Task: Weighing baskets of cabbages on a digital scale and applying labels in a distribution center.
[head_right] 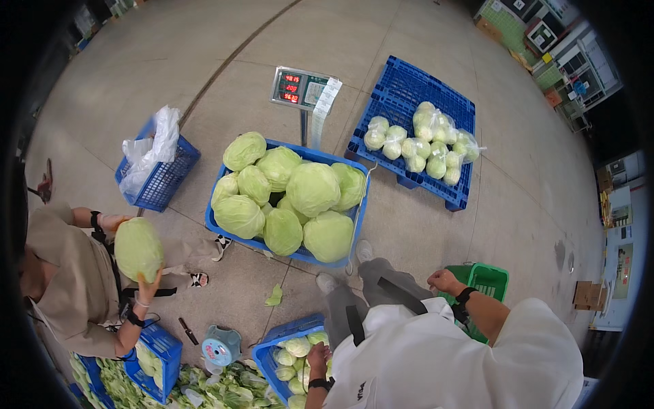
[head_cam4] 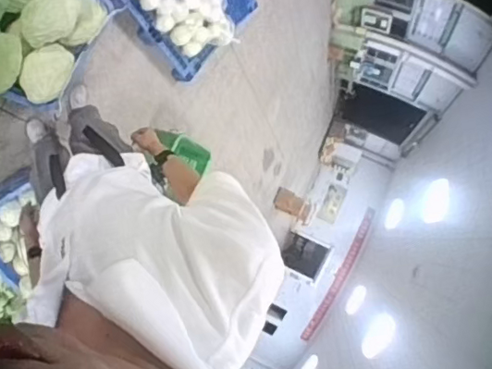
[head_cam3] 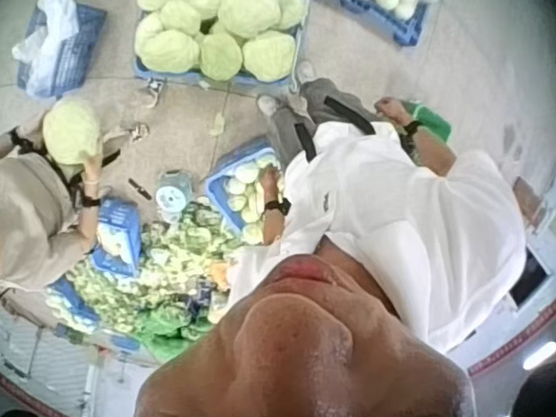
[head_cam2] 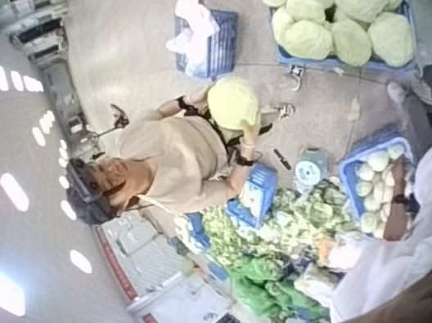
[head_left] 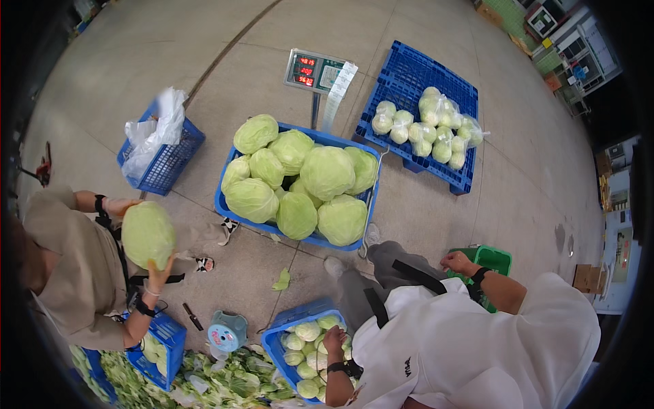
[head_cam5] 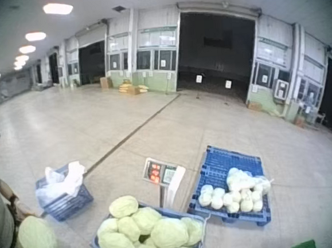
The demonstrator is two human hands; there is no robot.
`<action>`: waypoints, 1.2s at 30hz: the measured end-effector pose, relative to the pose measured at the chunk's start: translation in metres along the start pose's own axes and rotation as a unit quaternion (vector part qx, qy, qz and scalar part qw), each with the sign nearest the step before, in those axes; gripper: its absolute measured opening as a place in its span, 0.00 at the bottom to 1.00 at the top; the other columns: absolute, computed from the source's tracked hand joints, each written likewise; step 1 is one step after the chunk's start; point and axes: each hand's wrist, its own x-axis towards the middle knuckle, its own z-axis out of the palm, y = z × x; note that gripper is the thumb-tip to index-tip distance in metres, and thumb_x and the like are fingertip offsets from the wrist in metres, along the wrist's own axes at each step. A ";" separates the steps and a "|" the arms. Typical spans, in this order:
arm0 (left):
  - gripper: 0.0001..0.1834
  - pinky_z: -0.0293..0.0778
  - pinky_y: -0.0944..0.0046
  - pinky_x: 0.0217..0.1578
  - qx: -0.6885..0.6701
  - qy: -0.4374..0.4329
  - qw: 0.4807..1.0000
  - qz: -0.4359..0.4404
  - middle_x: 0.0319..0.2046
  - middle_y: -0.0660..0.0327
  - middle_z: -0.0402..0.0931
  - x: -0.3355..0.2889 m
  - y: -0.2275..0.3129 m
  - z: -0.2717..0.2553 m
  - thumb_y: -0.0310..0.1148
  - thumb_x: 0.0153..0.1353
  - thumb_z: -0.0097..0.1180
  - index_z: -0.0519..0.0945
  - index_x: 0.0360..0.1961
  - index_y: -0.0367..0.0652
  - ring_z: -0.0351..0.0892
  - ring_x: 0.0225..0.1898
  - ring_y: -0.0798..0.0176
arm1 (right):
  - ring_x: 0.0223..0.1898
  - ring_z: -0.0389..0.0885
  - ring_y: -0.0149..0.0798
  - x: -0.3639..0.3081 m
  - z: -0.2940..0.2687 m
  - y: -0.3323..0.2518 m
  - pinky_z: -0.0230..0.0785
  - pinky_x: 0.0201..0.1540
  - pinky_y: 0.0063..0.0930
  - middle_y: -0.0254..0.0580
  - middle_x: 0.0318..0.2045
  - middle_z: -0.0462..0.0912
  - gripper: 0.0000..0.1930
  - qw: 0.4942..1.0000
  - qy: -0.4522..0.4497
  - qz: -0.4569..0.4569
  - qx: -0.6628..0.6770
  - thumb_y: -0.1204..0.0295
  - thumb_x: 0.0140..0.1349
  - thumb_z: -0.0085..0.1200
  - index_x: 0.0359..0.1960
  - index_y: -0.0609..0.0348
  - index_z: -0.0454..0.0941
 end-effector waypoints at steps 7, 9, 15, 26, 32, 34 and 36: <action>0.09 0.72 0.71 0.22 -0.032 0.001 0.999 -0.036 0.24 0.61 0.75 -0.012 -0.040 -0.013 0.34 0.56 0.53 0.74 0.34 0.40 0.73 0.23 0.69 | 0.26 0.80 0.31 0.053 0.006 0.006 0.71 0.32 0.24 0.39 0.23 0.81 0.11 0.998 -0.032 -0.039 -0.032 0.67 0.51 0.53 0.28 0.64 0.79; 0.09 0.72 0.70 0.21 -0.027 0.041 0.997 -0.064 0.24 0.61 0.75 -0.031 -0.051 -0.006 0.34 0.56 0.53 0.74 0.34 0.40 0.73 0.22 0.69 | 0.26 0.80 0.31 0.070 0.010 -0.004 0.71 0.32 0.24 0.39 0.23 0.81 0.11 0.998 -0.047 -0.041 -0.025 0.67 0.51 0.53 0.28 0.64 0.79; 0.09 0.67 0.72 0.23 -0.016 0.067 0.992 -0.107 0.21 0.69 0.71 -0.052 -0.071 0.027 0.36 0.55 0.54 0.76 0.34 0.44 0.69 0.21 0.73 | 0.27 0.80 0.31 0.117 0.009 -0.017 0.71 0.33 0.23 0.39 0.23 0.81 0.10 0.995 -0.084 -0.059 0.000 0.69 0.50 0.52 0.28 0.64 0.79; 0.09 0.73 0.69 0.25 -0.039 0.093 0.993 -0.067 0.27 0.61 0.77 -0.041 -0.064 0.093 0.34 0.56 0.54 0.75 0.35 0.41 0.74 0.26 0.69 | 0.27 0.80 0.31 0.188 -0.014 -0.011 0.70 0.34 0.24 0.39 0.23 0.81 0.08 0.985 -0.136 -0.098 -0.032 0.71 0.48 0.50 0.26 0.61 0.79; 0.11 0.72 0.69 0.25 -0.071 0.104 0.992 -0.021 0.27 0.60 0.77 -0.058 -0.039 0.117 0.35 0.56 0.55 0.75 0.38 0.41 0.74 0.26 0.69 | 0.28 0.80 0.31 0.209 -0.016 -0.019 0.71 0.36 0.24 0.40 0.25 0.81 0.09 0.977 -0.161 -0.113 -0.083 0.72 0.51 0.50 0.29 0.65 0.78; 0.11 0.72 0.69 0.25 -0.073 0.111 0.991 -0.022 0.27 0.60 0.77 -0.060 -0.042 0.118 0.35 0.56 0.55 0.75 0.38 0.41 0.74 0.25 0.69 | 0.28 0.80 0.32 0.209 -0.017 -0.025 0.71 0.35 0.24 0.40 0.25 0.81 0.09 0.977 -0.161 -0.106 -0.090 0.73 0.51 0.50 0.29 0.65 0.78; 0.12 0.72 0.69 0.25 -0.072 0.115 0.990 -0.024 0.27 0.60 0.77 -0.061 -0.047 0.118 0.35 0.56 0.55 0.75 0.39 0.41 0.74 0.25 0.69 | 0.28 0.80 0.32 0.215 -0.016 -0.027 0.71 0.35 0.24 0.41 0.25 0.81 0.08 0.977 -0.165 -0.110 -0.076 0.74 0.51 0.50 0.29 0.65 0.78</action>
